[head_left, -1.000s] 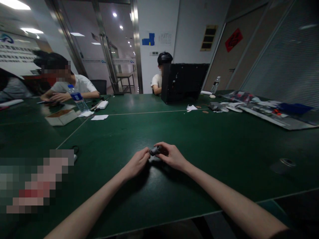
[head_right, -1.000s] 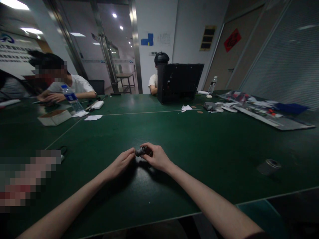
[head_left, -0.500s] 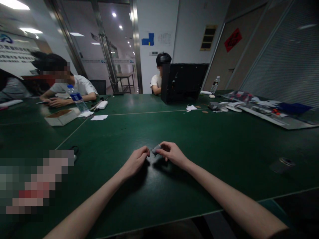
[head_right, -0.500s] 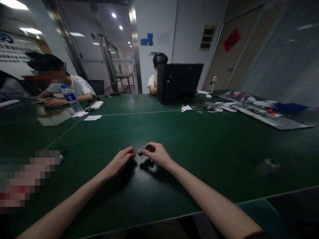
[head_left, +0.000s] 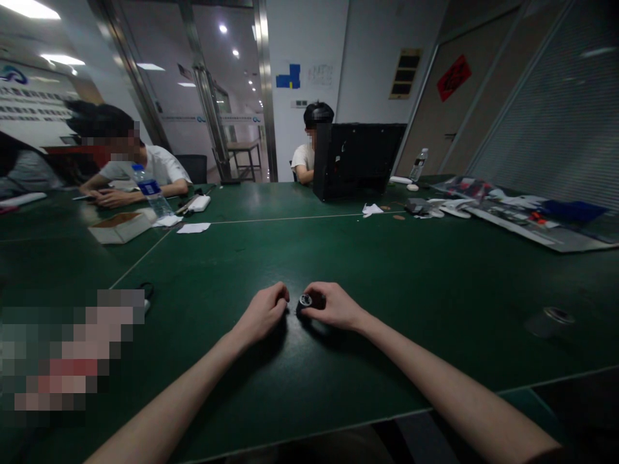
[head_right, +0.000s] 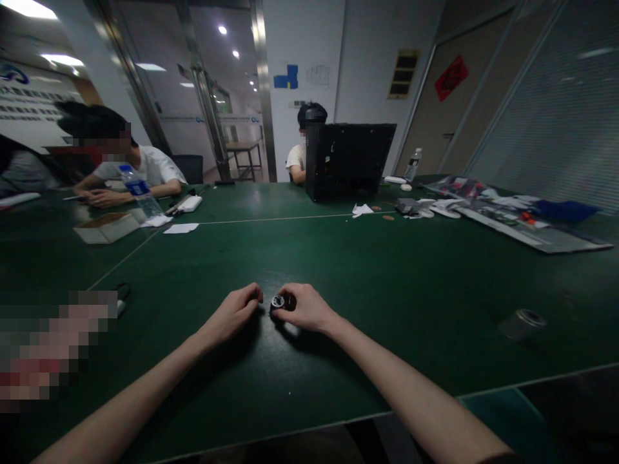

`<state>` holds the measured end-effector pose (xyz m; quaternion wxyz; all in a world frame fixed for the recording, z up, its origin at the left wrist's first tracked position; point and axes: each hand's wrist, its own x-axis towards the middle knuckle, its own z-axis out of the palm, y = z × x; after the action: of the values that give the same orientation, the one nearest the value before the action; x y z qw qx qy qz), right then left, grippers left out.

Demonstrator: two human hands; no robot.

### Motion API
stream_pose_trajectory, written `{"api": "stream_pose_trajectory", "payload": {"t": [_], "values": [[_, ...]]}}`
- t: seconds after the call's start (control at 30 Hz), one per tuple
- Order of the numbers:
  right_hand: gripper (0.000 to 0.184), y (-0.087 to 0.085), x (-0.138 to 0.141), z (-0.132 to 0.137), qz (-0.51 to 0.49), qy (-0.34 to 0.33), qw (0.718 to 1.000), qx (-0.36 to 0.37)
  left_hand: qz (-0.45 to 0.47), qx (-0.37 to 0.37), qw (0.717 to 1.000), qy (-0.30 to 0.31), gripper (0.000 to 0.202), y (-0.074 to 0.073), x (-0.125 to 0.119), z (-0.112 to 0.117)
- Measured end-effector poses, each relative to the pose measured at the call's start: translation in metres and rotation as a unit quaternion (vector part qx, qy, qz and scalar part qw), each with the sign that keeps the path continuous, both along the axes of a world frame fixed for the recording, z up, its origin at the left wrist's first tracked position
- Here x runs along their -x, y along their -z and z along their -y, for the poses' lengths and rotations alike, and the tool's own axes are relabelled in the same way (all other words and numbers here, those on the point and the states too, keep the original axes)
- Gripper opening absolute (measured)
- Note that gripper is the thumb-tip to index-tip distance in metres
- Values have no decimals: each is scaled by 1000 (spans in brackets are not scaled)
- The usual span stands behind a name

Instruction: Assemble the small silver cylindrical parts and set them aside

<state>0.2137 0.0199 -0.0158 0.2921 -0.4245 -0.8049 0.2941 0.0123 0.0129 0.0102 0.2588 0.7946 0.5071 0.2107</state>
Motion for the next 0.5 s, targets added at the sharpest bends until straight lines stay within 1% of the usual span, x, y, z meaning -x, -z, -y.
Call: {"api": "stream_pose_trajectory", "payload": {"t": [0.13, 0.23, 0.5], "values": [[24, 1, 0, 0, 24, -8, 999, -19, -5, -4, 1000, 10, 14, 1, -1, 1], [25, 1, 0, 0, 30, -14, 999, -19, -3, 4, 1000, 13, 15, 0, -1, 1], [30, -6, -2, 0, 11, -22, 1000, -11, -2, -3, 999, 41, 16, 2, 0, 2]]}}
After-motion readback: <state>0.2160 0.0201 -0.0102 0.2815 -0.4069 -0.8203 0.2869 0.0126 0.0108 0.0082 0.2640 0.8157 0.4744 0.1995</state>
